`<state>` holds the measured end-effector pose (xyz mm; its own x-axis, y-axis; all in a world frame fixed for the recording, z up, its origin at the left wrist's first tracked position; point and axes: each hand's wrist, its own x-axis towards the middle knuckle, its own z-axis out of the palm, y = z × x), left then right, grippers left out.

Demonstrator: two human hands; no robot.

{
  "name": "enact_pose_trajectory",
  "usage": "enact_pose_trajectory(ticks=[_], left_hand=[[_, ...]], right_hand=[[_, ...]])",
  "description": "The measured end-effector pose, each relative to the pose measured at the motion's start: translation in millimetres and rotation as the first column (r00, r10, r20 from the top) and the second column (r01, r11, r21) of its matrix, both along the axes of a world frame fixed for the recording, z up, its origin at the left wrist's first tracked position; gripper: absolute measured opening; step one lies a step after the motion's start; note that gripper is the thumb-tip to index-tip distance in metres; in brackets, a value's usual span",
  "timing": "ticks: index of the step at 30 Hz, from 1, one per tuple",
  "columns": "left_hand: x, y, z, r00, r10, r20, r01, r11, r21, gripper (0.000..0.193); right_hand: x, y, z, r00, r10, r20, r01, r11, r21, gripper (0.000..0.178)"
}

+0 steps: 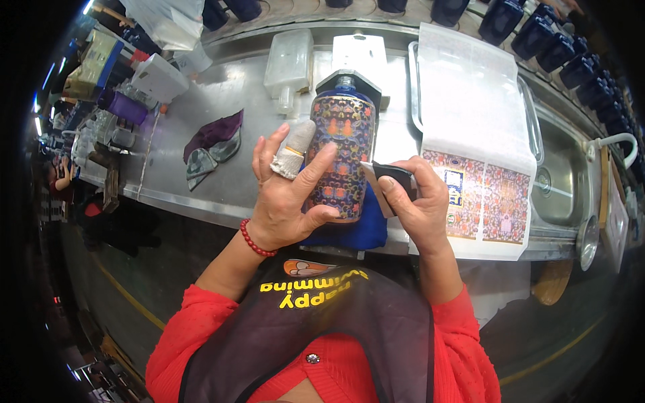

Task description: The person applies decorative stickers to a blue ceramic bottle, smoothing each with a black squeegee tool. They rotate the bottle to align and press multiple stickers, then place the finished bottle on a nearby rack.

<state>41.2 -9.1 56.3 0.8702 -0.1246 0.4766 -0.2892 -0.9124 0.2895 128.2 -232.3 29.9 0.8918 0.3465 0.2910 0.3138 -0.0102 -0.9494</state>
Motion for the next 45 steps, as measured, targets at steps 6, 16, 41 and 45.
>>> enact_pose_trajectory(ticks=[6,16,41,45], left_hand=[[-3.9,0.2,-0.3,1.000,-0.006,0.004,0.006,1.000,-0.001,0.073],[-14.9,-3.1,-7.3,1.000,0.003,0.010,-0.003,0.999,-0.045,0.074],[-24.3,-4.8,-15.5,1.000,-0.028,0.009,0.027,0.997,0.070,0.088],[-17.5,-1.6,-9.4,0.998,-0.056,0.029,0.055,0.998,0.036,0.095]], right_hand=[[-0.1,0.0,-1.0,1.000,-0.002,0.027,0.002,1.000,0.004,0.016],[-0.2,-0.5,-2.1,1.000,0.004,-0.022,-0.003,0.999,0.036,0.015],[-3.9,0.6,-3.5,0.999,0.013,-0.051,-0.011,0.999,0.042,0.014],[-4.4,-0.9,-1.4,0.999,0.006,-0.032,-0.006,1.000,-0.009,0.014]])
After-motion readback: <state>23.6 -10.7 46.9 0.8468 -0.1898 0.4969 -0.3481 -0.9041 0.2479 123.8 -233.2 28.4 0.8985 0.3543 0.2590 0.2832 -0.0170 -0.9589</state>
